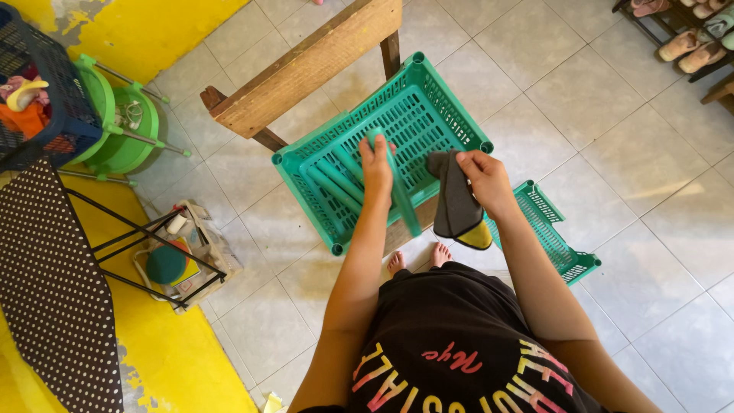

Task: The person wipes the interior and exterior surfaces of green plastic baskets using a yellow and gray cloth. They handle the baskets one at a time, turning them over to clean different sides and then placing them on the floor.

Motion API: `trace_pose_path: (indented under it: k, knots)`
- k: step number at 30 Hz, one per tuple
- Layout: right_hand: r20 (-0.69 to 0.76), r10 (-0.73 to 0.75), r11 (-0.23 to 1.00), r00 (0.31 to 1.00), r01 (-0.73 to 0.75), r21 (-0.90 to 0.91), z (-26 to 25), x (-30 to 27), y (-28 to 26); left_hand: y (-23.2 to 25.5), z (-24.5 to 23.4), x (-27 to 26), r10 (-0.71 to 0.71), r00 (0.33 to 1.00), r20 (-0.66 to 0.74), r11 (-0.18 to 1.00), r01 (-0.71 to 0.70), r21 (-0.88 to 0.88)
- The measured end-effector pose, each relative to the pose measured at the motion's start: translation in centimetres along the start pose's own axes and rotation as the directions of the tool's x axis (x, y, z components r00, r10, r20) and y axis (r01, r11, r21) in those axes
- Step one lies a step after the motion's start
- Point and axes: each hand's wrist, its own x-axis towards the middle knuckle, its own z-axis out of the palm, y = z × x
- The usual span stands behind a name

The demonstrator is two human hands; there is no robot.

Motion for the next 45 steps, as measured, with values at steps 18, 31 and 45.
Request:
trace_pose_path:
  k: [18, 31, 45]
  knots:
    - [0.194, -0.177, 0.793, 0.965, 0.257, -0.552, 4.8, -3.1, 1.4, 1.2, 4.1, -4.8, 0.225, 0.951, 0.214, 0.968, -0.243, 0.063]
    - [0.382, 0.158, 0.746, 0.911, -0.363, 0.558, 4.1, 1.6, 2.3, 5.2, 1.3, -5.9, -0.304, 0.739, 0.602, 0.841, 0.504, -0.194]
    - [0.354, -0.292, 0.943, 0.889, 0.329, -0.050, 3.2, 0.5, -0.1, 1.1, 2.0, -4.6, -0.083, 0.922, 0.379, 0.996, 0.089, 0.001]
